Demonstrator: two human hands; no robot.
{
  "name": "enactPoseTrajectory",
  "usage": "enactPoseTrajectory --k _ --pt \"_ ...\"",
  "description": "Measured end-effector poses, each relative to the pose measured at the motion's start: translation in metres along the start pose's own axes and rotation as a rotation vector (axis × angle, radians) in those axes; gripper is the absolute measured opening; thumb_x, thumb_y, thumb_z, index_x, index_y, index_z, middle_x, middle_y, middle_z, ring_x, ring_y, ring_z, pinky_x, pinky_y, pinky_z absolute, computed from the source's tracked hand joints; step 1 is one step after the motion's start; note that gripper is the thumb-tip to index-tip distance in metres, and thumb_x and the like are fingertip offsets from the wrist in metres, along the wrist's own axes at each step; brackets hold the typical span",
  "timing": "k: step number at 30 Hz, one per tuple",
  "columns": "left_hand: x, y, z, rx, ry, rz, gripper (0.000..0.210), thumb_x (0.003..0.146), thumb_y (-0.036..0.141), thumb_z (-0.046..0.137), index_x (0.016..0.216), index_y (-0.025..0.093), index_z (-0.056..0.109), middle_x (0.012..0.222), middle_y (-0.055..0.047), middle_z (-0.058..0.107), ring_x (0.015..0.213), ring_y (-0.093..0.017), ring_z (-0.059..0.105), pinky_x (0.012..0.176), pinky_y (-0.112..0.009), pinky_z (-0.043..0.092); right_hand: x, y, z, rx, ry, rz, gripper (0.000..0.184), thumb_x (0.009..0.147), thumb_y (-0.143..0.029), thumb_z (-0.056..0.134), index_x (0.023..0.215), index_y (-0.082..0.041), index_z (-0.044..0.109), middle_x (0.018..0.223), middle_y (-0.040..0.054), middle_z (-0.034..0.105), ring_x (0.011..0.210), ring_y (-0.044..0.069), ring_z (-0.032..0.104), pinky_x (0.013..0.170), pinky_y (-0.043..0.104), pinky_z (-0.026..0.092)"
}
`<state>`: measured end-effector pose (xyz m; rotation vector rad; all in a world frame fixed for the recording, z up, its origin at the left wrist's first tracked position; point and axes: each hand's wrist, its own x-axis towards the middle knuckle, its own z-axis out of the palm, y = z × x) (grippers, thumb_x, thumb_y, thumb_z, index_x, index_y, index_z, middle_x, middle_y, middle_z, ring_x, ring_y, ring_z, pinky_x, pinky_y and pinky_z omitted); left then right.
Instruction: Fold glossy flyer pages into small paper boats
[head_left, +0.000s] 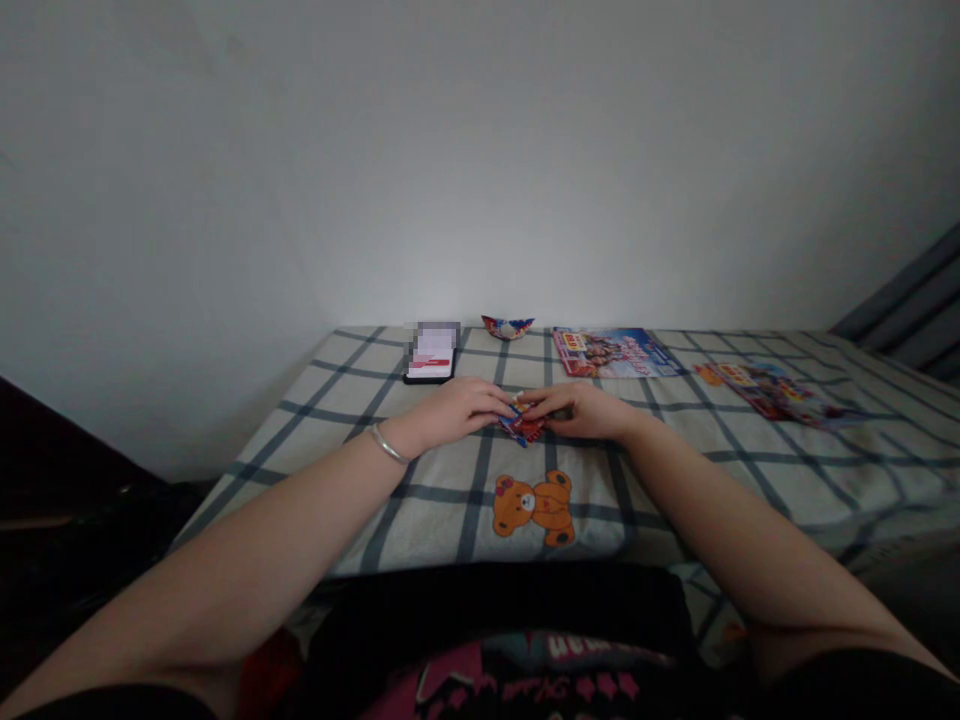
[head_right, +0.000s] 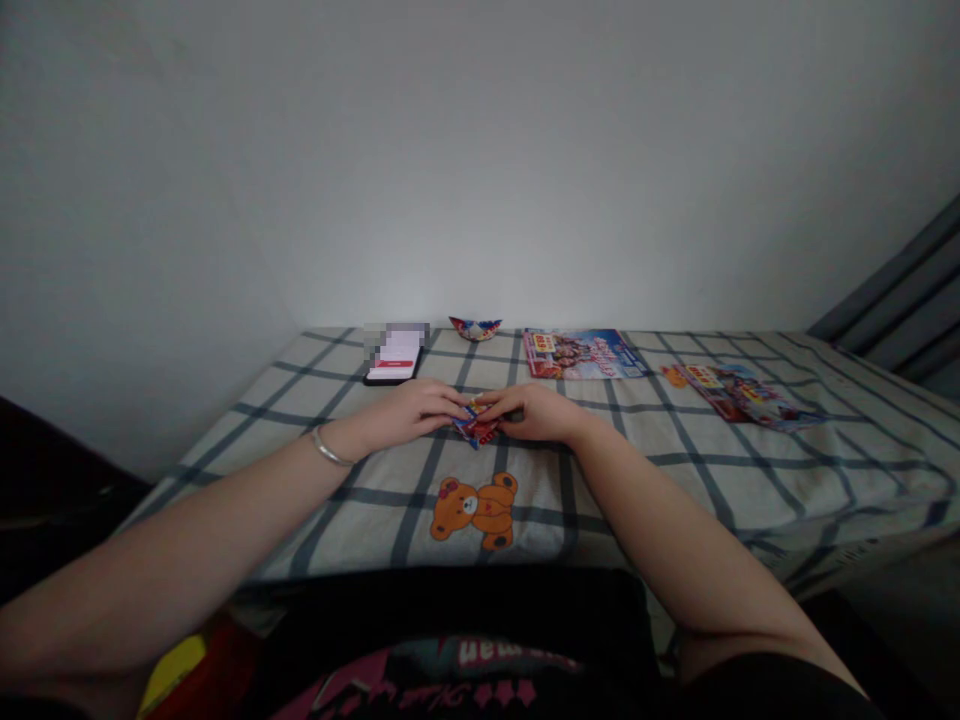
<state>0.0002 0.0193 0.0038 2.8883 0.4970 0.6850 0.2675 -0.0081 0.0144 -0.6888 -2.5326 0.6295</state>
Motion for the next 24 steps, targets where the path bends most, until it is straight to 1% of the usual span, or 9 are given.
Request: enactPoseTrajectory --k 3,5,7,10,13,17,20,22,24 --pt "0.001 0.003 -0.002 0.046 0.004 -0.02 0.023 0.091 0.018 0.061 0.111 0.025 0.07 0.117 -0.004 0.069 0.106 -0.019 0.062 0.096 -0.037 0.046 -0.001 0.002 0.001 -0.015 0.035 -0.028 0.04 0.082 -0.009 0.057 0.113 -0.028 0.073 0.134 0.0029 0.063 0.119 0.018 0.063 0.103 0.034 0.05" --pt "0.001 0.007 -0.004 0.07 0.018 -0.058 0.026 0.091 0.018 0.06 0.116 0.022 0.067 0.114 -0.006 0.069 0.105 -0.021 0.062 0.094 -0.037 0.047 -0.001 0.003 0.002 -0.034 0.096 -0.037 0.037 0.083 -0.012 0.06 0.114 -0.027 0.072 0.129 0.0049 0.066 0.116 0.018 0.063 0.102 0.036 0.05" --pt "0.002 0.011 -0.005 0.076 0.046 -0.123 0.028 0.091 0.019 0.06 0.119 0.02 0.064 0.11 -0.008 0.07 0.102 -0.021 0.062 0.091 -0.037 0.047 0.0 0.004 0.002 -0.051 0.164 -0.037 0.034 0.084 -0.015 0.061 0.114 -0.026 0.072 0.122 0.0068 0.069 0.111 0.018 0.065 0.099 0.037 0.051" --pt "0.003 0.013 -0.005 0.051 0.122 -0.262 0.028 0.09 0.023 0.061 0.118 0.018 0.063 0.099 -0.006 0.07 0.096 -0.022 0.062 0.087 -0.037 0.048 0.001 0.003 0.004 -0.059 0.237 -0.009 0.03 0.086 -0.018 0.06 0.113 -0.024 0.072 0.107 0.0073 0.072 0.1 0.018 0.066 0.091 0.036 0.054" --pt "0.003 0.013 -0.001 -0.059 0.166 -0.374 0.027 0.09 0.025 0.061 0.115 0.018 0.063 0.088 -0.003 0.07 0.088 -0.02 0.063 0.083 -0.035 0.049 0.002 0.003 0.007 -0.046 0.291 0.076 0.028 0.085 -0.021 0.062 0.112 -0.023 0.071 0.101 0.0065 0.071 0.096 0.018 0.066 0.087 0.034 0.055" --pt "0.005 0.014 0.005 -0.3 0.222 -0.483 0.024 0.087 0.027 0.063 0.108 0.017 0.064 0.086 -0.002 0.069 0.078 -0.016 0.063 0.071 -0.029 0.05 0.004 0.001 0.013 0.025 0.349 0.171 0.029 0.082 -0.019 0.06 0.11 -0.02 0.066 0.101 0.0063 0.069 0.091 0.018 0.068 0.085 0.034 0.057" --pt "0.007 0.016 0.008 -0.35 0.243 -0.501 0.018 0.086 0.028 0.062 0.098 0.016 0.067 0.081 -0.001 0.068 0.071 -0.015 0.062 0.064 -0.026 0.048 0.006 -0.003 0.014 -0.008 0.38 0.168 0.024 0.083 -0.019 0.059 0.107 -0.02 0.064 0.1 0.0059 0.069 0.09 0.018 0.067 0.084 0.035 0.057" --pt "0.007 0.016 0.009 -0.305 0.248 -0.479 0.015 0.086 0.027 0.063 0.096 0.017 0.068 0.077 0.0 0.068 0.068 -0.014 0.061 0.062 -0.025 0.047 0.007 -0.006 0.012 -0.091 0.389 0.156 0.019 0.086 -0.02 0.058 0.104 -0.021 0.065 0.099 0.0062 0.069 0.089 0.018 0.066 0.082 0.034 0.056" --pt "0.006 0.014 0.009 -0.241 0.262 -0.455 0.014 0.086 0.024 0.062 0.097 0.018 0.07 0.079 -0.001 0.07 0.069 -0.014 0.062 0.064 -0.025 0.047 0.006 -0.009 0.009 -0.194 0.391 0.148 0.017 0.088 -0.02 0.057 0.101 -0.021 0.067 0.096 0.0059 0.069 0.088 0.018 0.065 0.08 0.032 0.055"
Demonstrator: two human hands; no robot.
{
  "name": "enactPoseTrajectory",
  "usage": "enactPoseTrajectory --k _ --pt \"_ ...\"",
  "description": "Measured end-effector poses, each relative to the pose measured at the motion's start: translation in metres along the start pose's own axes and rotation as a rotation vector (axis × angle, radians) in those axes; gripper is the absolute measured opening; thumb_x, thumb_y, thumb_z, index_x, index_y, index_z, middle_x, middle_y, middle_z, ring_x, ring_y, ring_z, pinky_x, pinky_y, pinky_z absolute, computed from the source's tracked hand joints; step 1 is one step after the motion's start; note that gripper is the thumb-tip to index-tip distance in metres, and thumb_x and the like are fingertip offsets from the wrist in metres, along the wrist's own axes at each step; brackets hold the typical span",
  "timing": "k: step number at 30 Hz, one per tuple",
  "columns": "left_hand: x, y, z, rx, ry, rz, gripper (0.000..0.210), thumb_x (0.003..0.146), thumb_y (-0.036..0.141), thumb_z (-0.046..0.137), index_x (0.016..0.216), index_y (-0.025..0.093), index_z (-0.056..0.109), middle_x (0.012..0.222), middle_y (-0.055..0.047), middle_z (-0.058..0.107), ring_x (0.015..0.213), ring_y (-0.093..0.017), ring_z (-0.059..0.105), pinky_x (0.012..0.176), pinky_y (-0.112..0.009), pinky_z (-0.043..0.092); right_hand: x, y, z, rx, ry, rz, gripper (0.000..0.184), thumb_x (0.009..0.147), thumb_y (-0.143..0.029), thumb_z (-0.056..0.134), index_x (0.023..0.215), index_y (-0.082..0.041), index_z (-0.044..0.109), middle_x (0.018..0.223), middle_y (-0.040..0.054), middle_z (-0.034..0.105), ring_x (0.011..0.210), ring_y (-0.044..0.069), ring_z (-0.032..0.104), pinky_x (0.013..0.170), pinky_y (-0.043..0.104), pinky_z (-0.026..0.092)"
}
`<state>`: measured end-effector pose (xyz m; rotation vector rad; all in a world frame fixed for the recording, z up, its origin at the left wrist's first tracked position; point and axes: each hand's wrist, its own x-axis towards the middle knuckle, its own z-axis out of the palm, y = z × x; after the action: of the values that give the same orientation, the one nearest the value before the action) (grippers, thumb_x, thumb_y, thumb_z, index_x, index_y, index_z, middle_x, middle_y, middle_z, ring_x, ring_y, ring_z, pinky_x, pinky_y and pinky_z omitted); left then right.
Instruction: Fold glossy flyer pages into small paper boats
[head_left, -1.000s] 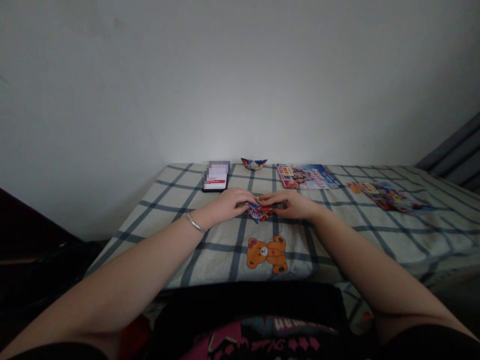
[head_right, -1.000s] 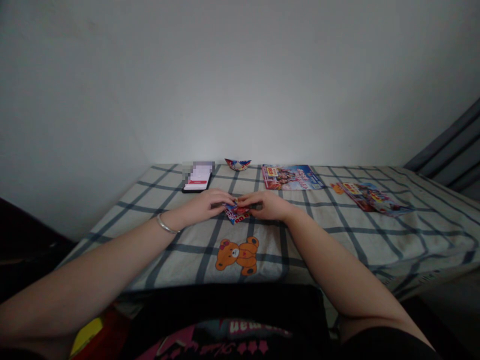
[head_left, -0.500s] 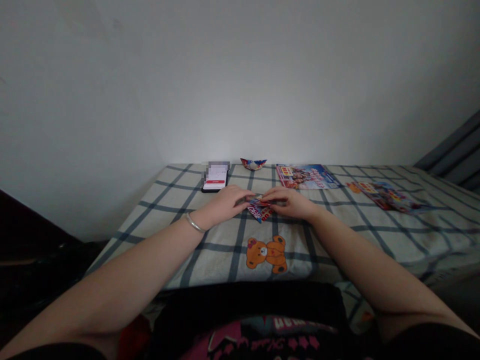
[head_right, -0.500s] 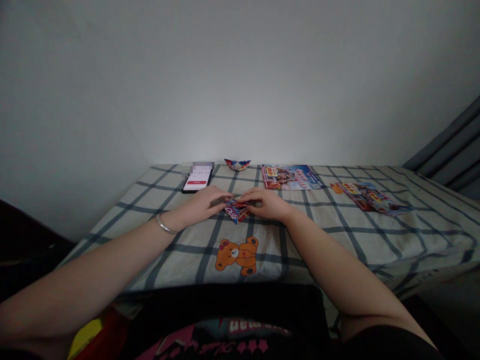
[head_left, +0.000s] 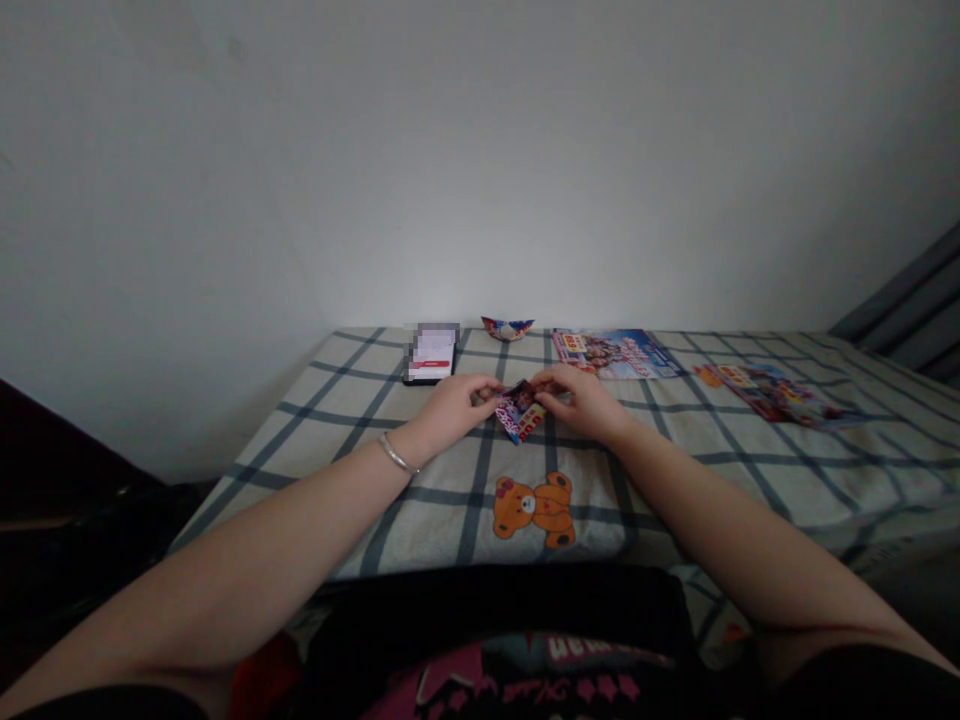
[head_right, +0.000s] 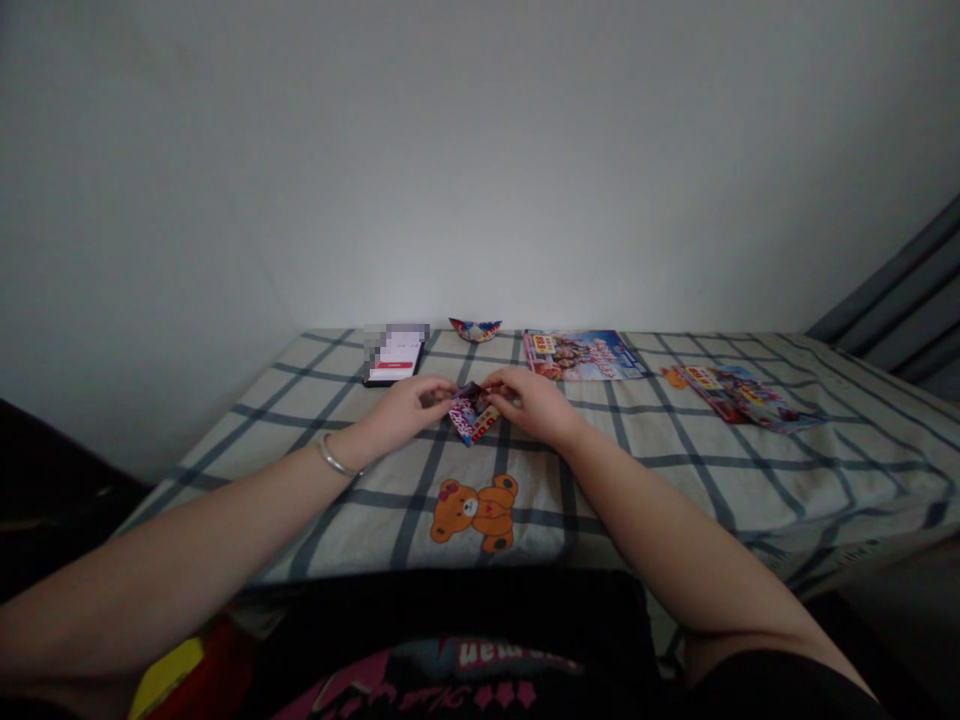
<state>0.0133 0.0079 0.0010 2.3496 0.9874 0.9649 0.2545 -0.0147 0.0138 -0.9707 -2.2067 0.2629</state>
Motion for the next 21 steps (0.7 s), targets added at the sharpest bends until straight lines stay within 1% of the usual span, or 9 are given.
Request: enactPoseTrajectory --k 4,6,8,9,12,14,16,18,21 --pt "0.004 -0.009 -0.007 0.163 0.037 0.102 0.016 0.088 0.019 0.061 0.099 0.02 0.073 0.094 -0.004 0.074 0.086 -0.018 0.066 0.077 -0.03 0.049 -0.001 -0.001 -0.008 -0.216 -0.049 -0.062 0.015 0.088 -0.017 0.058 0.094 -0.023 0.07 0.099 0.005 0.07 0.093 0.018 0.065 0.079 0.029 0.051" --pt "0.006 -0.013 -0.011 0.256 -0.003 0.15 0.018 0.088 0.017 0.059 0.097 0.02 0.074 0.093 -0.004 0.075 0.085 -0.019 0.067 0.077 -0.031 0.048 -0.003 -0.001 -0.01 -0.309 -0.096 -0.072 0.014 0.089 -0.018 0.058 0.091 -0.023 0.07 0.102 0.0045 0.07 0.094 0.018 0.065 0.077 0.027 0.05" --pt "0.007 -0.016 -0.015 0.312 -0.038 0.191 0.02 0.088 0.015 0.059 0.097 0.023 0.075 0.091 -0.003 0.075 0.083 -0.018 0.066 0.077 -0.031 0.048 -0.004 0.0 -0.01 -0.349 -0.126 -0.068 0.014 0.089 -0.017 0.057 0.09 -0.022 0.069 0.102 0.0042 0.07 0.093 0.018 0.065 0.075 0.027 0.049" --pt "0.007 -0.016 -0.016 0.331 -0.041 0.202 0.021 0.088 0.015 0.058 0.098 0.024 0.075 0.091 -0.003 0.075 0.084 -0.018 0.066 0.077 -0.032 0.047 -0.004 0.0 -0.009 -0.341 -0.13 -0.064 0.013 0.088 -0.017 0.057 0.091 -0.022 0.068 0.102 0.0043 0.07 0.093 0.018 0.065 0.076 0.027 0.049" --pt "0.006 -0.011 -0.016 0.379 0.022 0.179 0.02 0.087 0.016 0.059 0.096 0.022 0.075 0.09 -0.004 0.075 0.082 -0.019 0.066 0.075 -0.032 0.047 -0.004 -0.003 -0.005 -0.225 -0.097 -0.022 0.012 0.087 -0.02 0.06 0.098 -0.021 0.065 0.099 0.0047 0.069 0.088 0.017 0.066 0.076 0.027 0.05" --pt "0.004 -0.005 -0.014 0.391 0.056 0.143 0.017 0.085 0.017 0.061 0.095 0.02 0.074 0.087 -0.005 0.074 0.081 -0.02 0.065 0.075 -0.033 0.047 -0.004 -0.007 -0.002 -0.155 -0.069 0.009 0.019 0.084 -0.029 0.066 0.102 -0.021 0.063 0.094 0.0044 0.069 0.081 0.016 0.065 0.072 0.027 0.051" --pt "0.002 -0.001 -0.011 0.344 0.068 0.117 0.018 0.085 0.016 0.059 0.097 0.019 0.072 0.085 -0.004 0.073 0.079 -0.019 0.065 0.074 -0.032 0.048 -0.003 -0.012 0.001 -0.156 -0.06 0.018 0.026 0.081 -0.035 0.071 0.101 -0.021 0.063 0.091 0.0038 0.068 0.078 0.016 0.065 0.07 0.027 0.051" --pt "0.002 0.001 -0.009 0.284 0.076 0.095 0.02 0.085 0.016 0.058 0.099 0.019 0.071 0.086 -0.003 0.073 0.077 -0.018 0.065 0.074 -0.031 0.049 -0.002 -0.015 0.003 -0.199 -0.045 0.036 0.022 0.081 -0.032 0.071 0.099 -0.022 0.064 0.091 0.0032 0.068 0.077 0.016 0.065 0.069 0.028 0.05" --pt "0.002 0.0 -0.009 0.236 0.082 0.099 0.02 0.087 0.017 0.056 0.101 0.019 0.07 0.094 -0.004 0.073 0.084 -0.018 0.066 0.077 -0.031 0.05 -0.001 -0.013 0.005 -0.209 -0.018 0.085 0.015 0.082 -0.024 0.066 0.096 -0.022 0.064 0.091 0.0029 0.069 0.077 0.015 0.065 0.069 0.027 0.05"
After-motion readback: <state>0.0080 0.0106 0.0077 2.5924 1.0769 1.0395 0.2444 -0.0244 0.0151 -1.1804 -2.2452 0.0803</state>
